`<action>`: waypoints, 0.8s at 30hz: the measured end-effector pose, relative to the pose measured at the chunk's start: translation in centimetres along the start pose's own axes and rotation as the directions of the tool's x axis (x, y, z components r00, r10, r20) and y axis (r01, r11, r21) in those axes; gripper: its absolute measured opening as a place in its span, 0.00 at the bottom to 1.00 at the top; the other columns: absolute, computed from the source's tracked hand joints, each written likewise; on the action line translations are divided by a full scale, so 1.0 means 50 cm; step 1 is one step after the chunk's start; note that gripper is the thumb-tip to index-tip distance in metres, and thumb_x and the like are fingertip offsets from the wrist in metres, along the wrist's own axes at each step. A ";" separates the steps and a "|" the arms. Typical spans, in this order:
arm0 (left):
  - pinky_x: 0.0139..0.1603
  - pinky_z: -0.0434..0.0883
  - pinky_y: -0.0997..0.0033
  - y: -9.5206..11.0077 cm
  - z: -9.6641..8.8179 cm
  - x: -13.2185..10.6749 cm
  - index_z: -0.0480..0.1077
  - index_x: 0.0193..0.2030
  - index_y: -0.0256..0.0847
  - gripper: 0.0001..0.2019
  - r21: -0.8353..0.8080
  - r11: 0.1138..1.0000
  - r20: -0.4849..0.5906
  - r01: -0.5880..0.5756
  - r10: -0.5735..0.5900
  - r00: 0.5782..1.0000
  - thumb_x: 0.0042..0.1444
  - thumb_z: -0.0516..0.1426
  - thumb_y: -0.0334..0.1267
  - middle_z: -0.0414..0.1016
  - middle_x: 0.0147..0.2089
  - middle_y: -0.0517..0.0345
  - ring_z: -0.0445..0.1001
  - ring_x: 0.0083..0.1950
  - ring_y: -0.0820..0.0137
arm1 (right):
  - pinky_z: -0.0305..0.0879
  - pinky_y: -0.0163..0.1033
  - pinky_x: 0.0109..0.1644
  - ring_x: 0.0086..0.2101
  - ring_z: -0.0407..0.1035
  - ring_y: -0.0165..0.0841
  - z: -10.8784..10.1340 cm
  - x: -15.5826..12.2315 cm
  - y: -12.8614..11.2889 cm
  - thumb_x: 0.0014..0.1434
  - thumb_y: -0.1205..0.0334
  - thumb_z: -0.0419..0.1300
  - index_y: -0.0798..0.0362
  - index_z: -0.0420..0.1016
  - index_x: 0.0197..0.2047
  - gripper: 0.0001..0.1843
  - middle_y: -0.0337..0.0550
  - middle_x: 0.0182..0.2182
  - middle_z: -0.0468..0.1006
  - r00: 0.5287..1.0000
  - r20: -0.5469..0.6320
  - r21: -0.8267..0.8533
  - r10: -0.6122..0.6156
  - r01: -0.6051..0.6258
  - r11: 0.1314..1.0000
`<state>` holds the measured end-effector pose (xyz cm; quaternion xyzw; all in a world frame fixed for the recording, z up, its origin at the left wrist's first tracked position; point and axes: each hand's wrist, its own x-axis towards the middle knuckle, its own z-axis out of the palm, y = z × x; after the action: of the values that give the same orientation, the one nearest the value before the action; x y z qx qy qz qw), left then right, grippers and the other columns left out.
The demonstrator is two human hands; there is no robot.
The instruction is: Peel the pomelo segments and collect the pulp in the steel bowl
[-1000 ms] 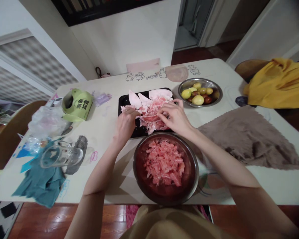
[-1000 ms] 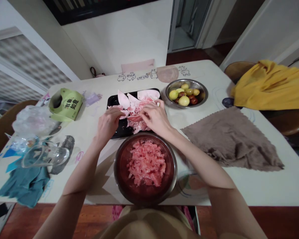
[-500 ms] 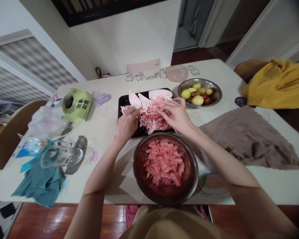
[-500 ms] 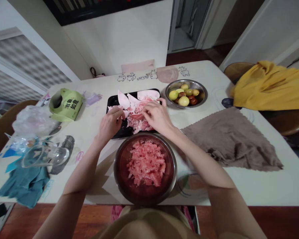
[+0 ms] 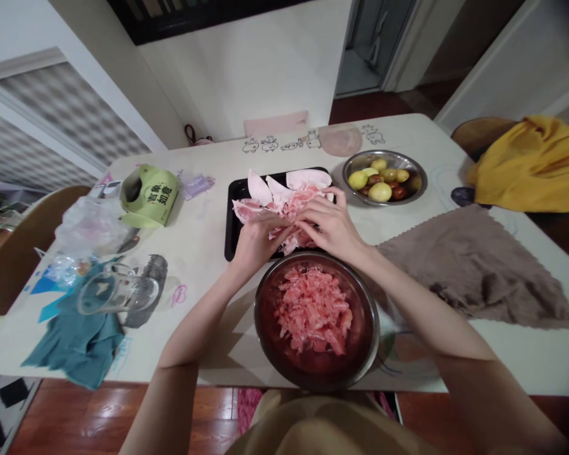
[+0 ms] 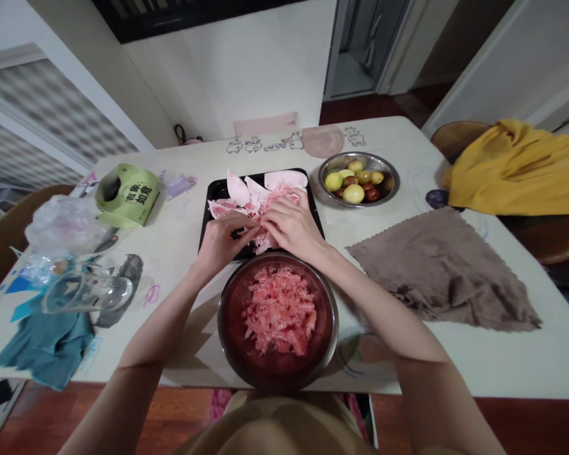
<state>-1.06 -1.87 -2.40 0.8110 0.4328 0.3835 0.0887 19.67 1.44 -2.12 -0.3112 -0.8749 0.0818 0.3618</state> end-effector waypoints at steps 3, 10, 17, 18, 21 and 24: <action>0.42 0.77 0.66 -0.001 0.001 -0.003 0.80 0.40 0.41 0.08 0.050 0.998 -0.017 0.026 -0.025 1.000 0.66 0.60 0.39 0.84 0.39 0.53 0.82 0.40 0.67 | 0.49 0.52 0.65 0.43 0.74 0.36 0.005 -0.002 0.002 0.71 0.59 0.55 0.48 0.78 0.38 0.12 0.37 0.37 0.83 0.999 -0.040 0.020 0.009 -0.008 1.000; 0.37 0.74 0.69 0.003 0.001 -0.005 0.78 0.32 0.41 0.12 0.224 0.968 -0.131 0.117 -0.089 0.987 0.67 0.58 0.39 0.83 0.33 0.55 0.79 0.35 0.69 | 0.53 0.56 0.60 0.41 0.74 0.40 -0.001 -0.005 0.024 0.65 0.58 0.62 0.47 0.80 0.33 0.09 0.39 0.34 0.84 0.949 -0.206 0.006 0.240 -0.244 0.970; 0.37 0.72 0.67 0.000 0.006 -0.007 0.76 0.30 0.42 0.13 0.342 0.938 -0.158 0.052 0.003 0.987 0.67 0.57 0.36 0.80 0.29 0.57 0.76 0.34 0.69 | 0.50 0.61 0.65 0.42 0.75 0.41 0.004 -0.011 0.023 0.65 0.66 0.58 0.46 0.83 0.41 0.11 0.39 0.36 0.85 0.973 -0.110 -0.045 0.202 -0.208 0.977; 0.37 0.72 0.66 0.001 0.006 -0.007 0.76 0.30 0.42 0.13 0.353 0.935 -0.150 0.041 0.013 0.989 0.67 0.57 0.36 0.79 0.29 0.57 0.76 0.34 0.69 | 0.50 0.60 0.65 0.43 0.75 0.41 0.004 -0.011 0.017 0.66 0.64 0.58 0.46 0.82 0.41 0.10 0.39 0.37 0.85 0.973 -0.140 -0.065 0.185 -0.196 0.979; 0.38 0.71 0.66 0.006 0.007 -0.009 0.76 0.30 0.42 0.12 0.363 0.931 -0.138 0.025 0.027 0.990 0.67 0.57 0.36 0.79 0.29 0.57 0.75 0.35 0.69 | 0.50 0.58 0.67 0.48 0.73 0.40 0.005 -0.010 0.001 0.69 0.63 0.56 0.44 0.81 0.43 0.11 0.39 0.41 0.84 0.980 -0.178 -0.111 0.090 -0.111 0.988; 0.39 0.72 0.66 0.013 0.006 -0.010 0.77 0.32 0.43 0.11 0.345 0.938 -0.145 0.023 0.029 0.989 0.66 0.59 0.36 0.79 0.30 0.57 0.75 0.36 0.68 | 0.49 0.57 0.68 0.50 0.71 0.40 0.008 -0.010 -0.008 0.69 0.61 0.58 0.43 0.80 0.42 0.08 0.37 0.43 0.83 0.990 -0.139 -0.115 -0.001 -0.015 0.993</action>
<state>-0.62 -2.59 -2.58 0.7839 0.4976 0.3608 -0.0880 19.45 0.85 -2.56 -0.3397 -0.8497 0.0103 0.4031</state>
